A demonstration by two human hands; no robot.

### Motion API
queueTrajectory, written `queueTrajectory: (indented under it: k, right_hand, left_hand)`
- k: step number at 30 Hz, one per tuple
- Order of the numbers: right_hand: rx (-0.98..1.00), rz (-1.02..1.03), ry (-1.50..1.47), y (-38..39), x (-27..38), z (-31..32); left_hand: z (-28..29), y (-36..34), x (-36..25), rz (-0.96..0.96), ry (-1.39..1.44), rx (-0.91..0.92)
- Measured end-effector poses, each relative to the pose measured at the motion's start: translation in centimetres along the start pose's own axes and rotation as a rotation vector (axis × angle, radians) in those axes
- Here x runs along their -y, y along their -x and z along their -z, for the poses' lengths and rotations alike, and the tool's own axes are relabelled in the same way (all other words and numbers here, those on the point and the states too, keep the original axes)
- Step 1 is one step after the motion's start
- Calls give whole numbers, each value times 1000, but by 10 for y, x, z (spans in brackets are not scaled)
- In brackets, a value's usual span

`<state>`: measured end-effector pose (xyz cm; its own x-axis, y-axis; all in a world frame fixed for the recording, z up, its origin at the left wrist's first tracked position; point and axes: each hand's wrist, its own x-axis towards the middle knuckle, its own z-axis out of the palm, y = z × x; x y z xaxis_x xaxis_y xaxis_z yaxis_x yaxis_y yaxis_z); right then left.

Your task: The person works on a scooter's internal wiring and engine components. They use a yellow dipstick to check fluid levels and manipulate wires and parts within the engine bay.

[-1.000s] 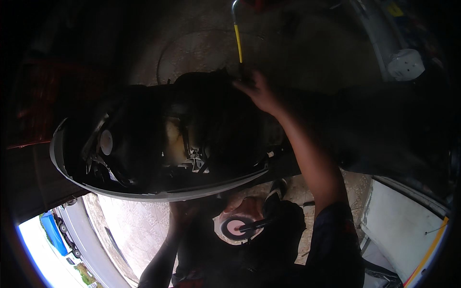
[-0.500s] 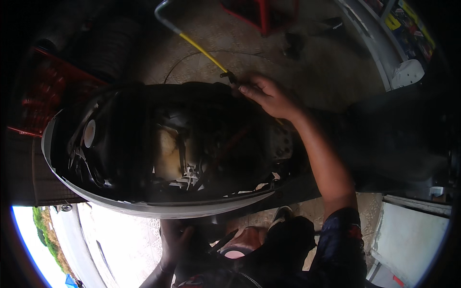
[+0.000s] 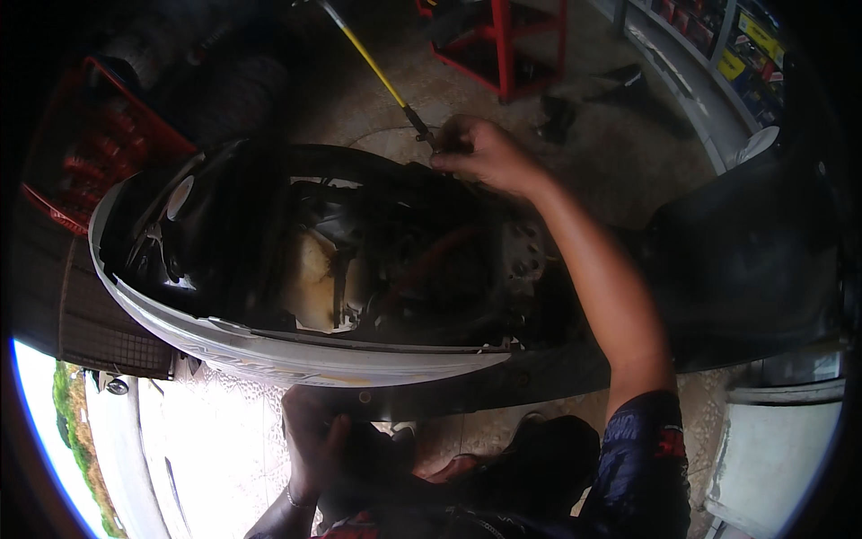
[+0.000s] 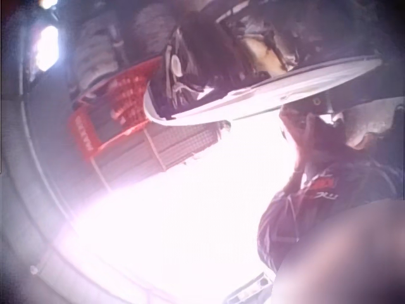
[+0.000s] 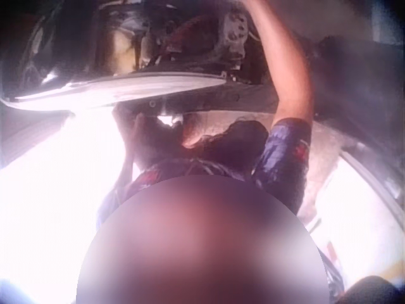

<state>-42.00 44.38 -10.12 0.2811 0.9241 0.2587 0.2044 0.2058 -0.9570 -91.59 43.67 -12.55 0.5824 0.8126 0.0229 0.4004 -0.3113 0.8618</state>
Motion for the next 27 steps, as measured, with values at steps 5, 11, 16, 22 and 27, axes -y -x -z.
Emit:
queueTrajectory:
  k: [5, 11, 16, 22, 27]
  right_hand:
    - [98, 28, -169, 0, 3, -7]
    - [-92, 96, 46, -4, 3, -11]
    - [-204, 10, 108, 3, 13, -17]
    - [-67, 117, -154, 8, 10, -21]
    - [-236, 159, 11, -4, 7, -15]
  left_hand:
    - [-1, 2, -5, -95, -67, 2]
    - [0, 1, 5, -232, -162, 0]
    - [-6, 2, 9, -223, -73, 5]
    - [-6, -1, 10, -264, -132, -12]
    - [-4, 0, 5, -150, -7, 49]
